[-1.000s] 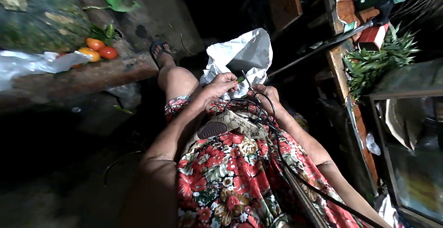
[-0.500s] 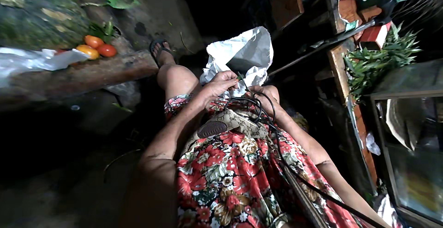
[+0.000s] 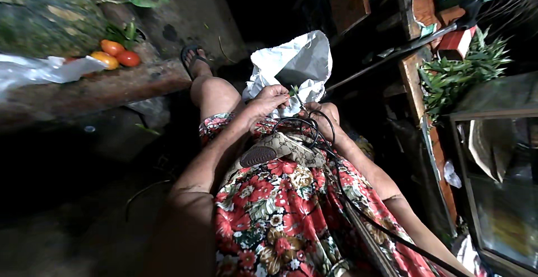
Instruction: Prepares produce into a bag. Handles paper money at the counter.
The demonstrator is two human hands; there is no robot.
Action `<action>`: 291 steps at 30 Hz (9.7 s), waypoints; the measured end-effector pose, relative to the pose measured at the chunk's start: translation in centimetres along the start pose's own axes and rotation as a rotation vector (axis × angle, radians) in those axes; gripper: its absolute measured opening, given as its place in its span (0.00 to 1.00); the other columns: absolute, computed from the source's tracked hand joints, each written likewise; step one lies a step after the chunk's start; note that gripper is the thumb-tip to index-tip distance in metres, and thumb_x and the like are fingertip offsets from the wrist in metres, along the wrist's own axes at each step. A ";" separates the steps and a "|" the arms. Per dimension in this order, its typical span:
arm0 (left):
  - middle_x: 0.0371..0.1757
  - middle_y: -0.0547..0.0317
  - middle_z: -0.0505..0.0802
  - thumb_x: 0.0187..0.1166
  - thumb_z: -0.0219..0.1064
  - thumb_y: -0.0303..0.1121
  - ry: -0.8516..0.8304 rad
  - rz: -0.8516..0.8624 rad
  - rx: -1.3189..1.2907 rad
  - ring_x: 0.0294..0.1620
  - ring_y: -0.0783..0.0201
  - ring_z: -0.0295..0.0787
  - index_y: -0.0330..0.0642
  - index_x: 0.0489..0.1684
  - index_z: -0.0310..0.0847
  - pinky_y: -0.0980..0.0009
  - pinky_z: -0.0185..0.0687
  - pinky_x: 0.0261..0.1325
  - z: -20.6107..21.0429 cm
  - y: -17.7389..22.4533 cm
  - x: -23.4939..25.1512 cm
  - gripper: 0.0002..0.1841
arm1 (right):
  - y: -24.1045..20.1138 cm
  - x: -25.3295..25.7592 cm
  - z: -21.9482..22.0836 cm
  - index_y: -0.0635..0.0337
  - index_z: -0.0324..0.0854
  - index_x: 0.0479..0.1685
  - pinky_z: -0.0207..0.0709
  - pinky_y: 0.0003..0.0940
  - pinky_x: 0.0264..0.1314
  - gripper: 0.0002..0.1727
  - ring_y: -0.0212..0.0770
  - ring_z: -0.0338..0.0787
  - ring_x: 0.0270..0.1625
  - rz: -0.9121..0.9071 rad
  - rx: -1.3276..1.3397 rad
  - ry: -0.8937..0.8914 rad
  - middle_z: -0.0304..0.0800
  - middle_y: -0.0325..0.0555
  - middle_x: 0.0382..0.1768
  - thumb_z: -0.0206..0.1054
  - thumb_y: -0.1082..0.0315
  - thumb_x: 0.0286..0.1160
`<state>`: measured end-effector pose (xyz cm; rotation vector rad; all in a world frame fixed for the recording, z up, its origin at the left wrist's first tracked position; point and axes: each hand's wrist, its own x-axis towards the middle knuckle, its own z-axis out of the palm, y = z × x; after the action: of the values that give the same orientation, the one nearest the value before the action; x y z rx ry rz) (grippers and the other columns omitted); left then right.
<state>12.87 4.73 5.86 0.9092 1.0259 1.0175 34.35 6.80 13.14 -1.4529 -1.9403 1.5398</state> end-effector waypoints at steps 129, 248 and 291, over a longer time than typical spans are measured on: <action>0.43 0.58 0.90 0.81 0.68 0.28 0.223 0.040 0.031 0.32 0.72 0.82 0.36 0.59 0.82 0.75 0.80 0.34 -0.4 -1.6 1.0 0.12 | -5.2 2.6 -10.9 0.64 0.56 0.90 0.89 0.43 0.38 0.41 0.43 0.91 0.37 -0.184 -0.076 0.617 0.90 0.54 0.46 0.69 0.74 0.73; 0.25 0.62 0.81 0.88 0.59 0.31 0.051 0.016 -0.020 0.27 0.70 0.79 0.38 0.35 0.76 0.73 0.78 0.37 0.1 -1.8 0.9 0.09 | 1.4 1.0 0.8 0.67 0.80 0.64 0.80 0.25 0.42 0.20 0.26 0.84 0.33 0.099 0.054 -0.064 0.90 0.42 0.34 0.68 0.62 0.83; 0.22 0.65 0.78 0.90 0.55 0.30 -0.027 -0.051 0.001 0.23 0.73 0.74 0.39 0.34 0.77 0.77 0.74 0.31 0.0 -1.2 0.6 0.11 | 1.3 1.9 0.2 0.68 0.79 0.67 0.84 0.26 0.44 0.19 0.28 0.88 0.34 0.054 0.017 0.002 0.91 0.43 0.38 0.66 0.64 0.84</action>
<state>13.30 4.97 4.59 0.8909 1.0220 0.9598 33.99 8.08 11.30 -1.5105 -1.8972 1.5735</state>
